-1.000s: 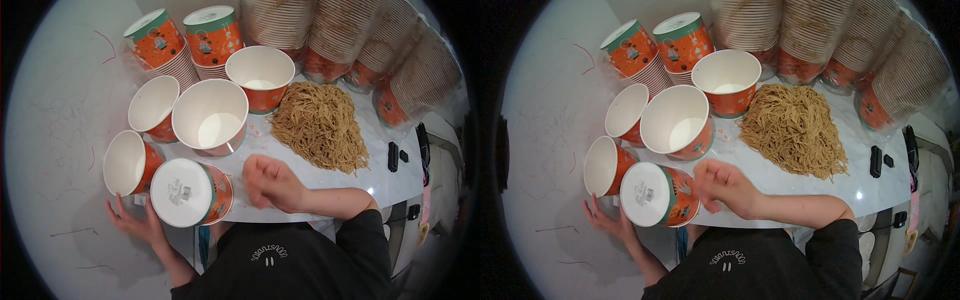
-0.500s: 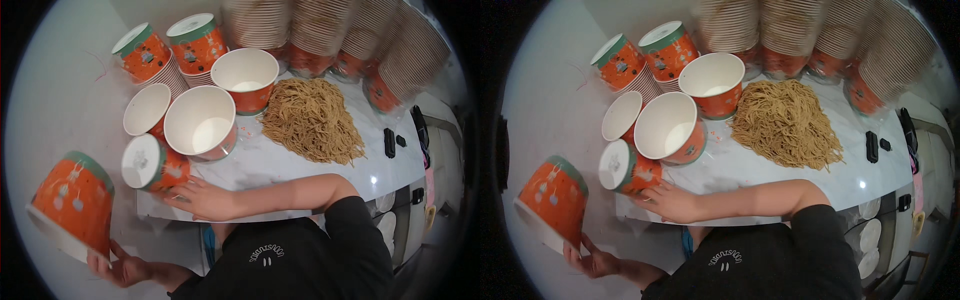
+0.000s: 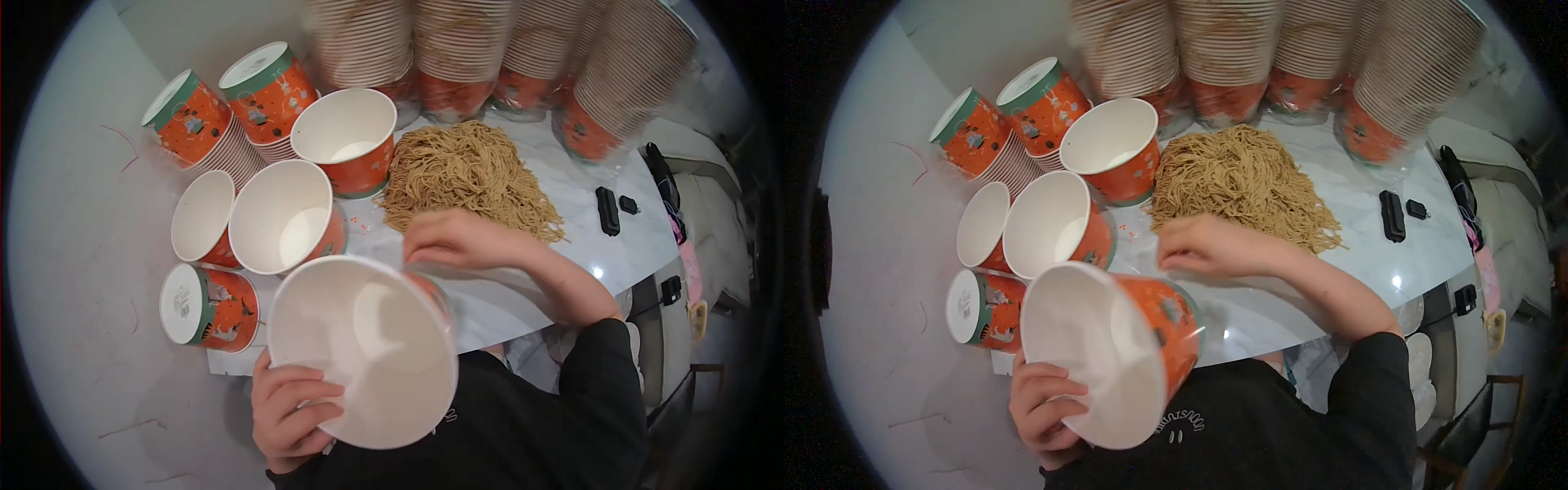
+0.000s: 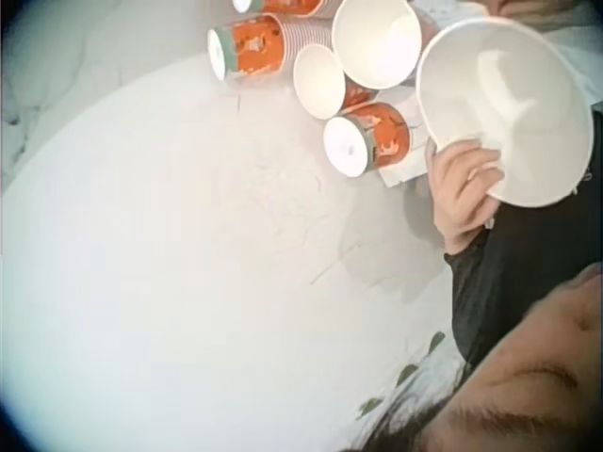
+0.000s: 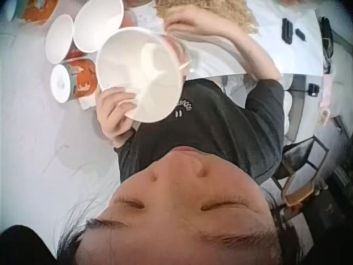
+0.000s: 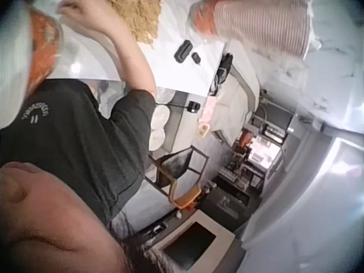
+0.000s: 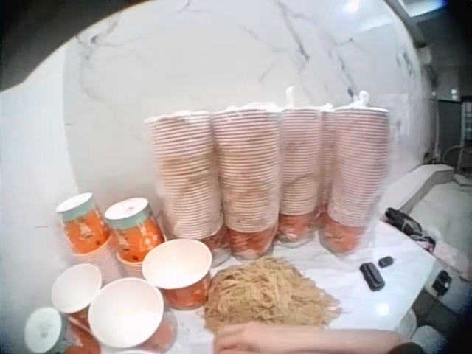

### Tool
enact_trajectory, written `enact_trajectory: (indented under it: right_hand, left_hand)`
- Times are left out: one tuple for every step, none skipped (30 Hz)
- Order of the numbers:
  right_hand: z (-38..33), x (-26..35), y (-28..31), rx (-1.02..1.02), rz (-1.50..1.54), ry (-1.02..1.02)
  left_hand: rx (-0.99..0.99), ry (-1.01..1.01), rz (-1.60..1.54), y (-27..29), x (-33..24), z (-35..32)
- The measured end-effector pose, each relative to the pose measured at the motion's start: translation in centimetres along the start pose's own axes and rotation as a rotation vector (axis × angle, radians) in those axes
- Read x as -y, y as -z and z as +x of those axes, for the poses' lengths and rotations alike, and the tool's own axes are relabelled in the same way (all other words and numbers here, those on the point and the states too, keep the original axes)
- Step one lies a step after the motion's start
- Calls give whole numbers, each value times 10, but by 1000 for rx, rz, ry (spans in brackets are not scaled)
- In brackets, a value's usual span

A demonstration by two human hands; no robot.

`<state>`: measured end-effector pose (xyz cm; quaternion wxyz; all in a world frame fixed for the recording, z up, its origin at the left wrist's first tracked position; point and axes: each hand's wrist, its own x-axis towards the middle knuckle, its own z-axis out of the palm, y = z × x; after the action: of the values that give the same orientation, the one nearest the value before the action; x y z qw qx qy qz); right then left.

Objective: Unpack stacks of paper cups and tie rubber bands at a workspace.

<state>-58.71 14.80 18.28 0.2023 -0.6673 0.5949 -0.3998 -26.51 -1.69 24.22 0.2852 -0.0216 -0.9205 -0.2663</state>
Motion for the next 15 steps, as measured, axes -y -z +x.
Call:
enact_trajectory:
  right_hand:
    - [-3, 13, 16, -66, -45, -8]
    - [-16, 17, 29, -154, -106, -57]
    - [-26, 17, 38, -299, -217, -109]
    - [-32, 19, 44, -438, -316, -146]
    - [-32, 28, 49, -533, -414, -230]
    - [-33, 27, 52, -535, -414, -233]
    - [-33, 25, 54, -515, -457, -287]
    - [-33, 24, 56, -496, -502, -341]
    - [-33, 22, 56, -499, -502, -342]
    - [-33, 18, 54, -470, -556, -361]
    - [-34, 16, 54, -441, -608, -380]
    - [-34, 15, 55, -442, -606, -381]
    - [-35, 15, 56, -452, -582, -384]
    - [-36, 15, 57, -461, -556, -386]
    - [-36, 16, 59, -462, -554, -387]
  left_hand:
    - [48, 15, 6, 4, -10, 2]
    - [113, 5, -28, -4, -6, 8]
    - [205, -36, -45, -8, 0, 16]
    - [210, -36, -43, -13, 0, 23]
    - [257, -51, -24, -17, 2, 28]
    - [304, -64, -4, -22, 4, 32]
    - [321, -74, 13, -28, 6, 34]
    - [323, -77, 12, -35, 9, 36]
    - [309, -79, 27, -43, 12, 38]
    - [295, -81, 42, -49, 14, 40]
    - [296, -83, 38, -53, 16, 42]
    - [298, -84, 38, -55, 15, 44]
    - [315, -102, 39, -55, 15, 46]
    - [332, -118, 41, -56, 14, 48]
    - [334, -118, 42, -57, 11, 50]
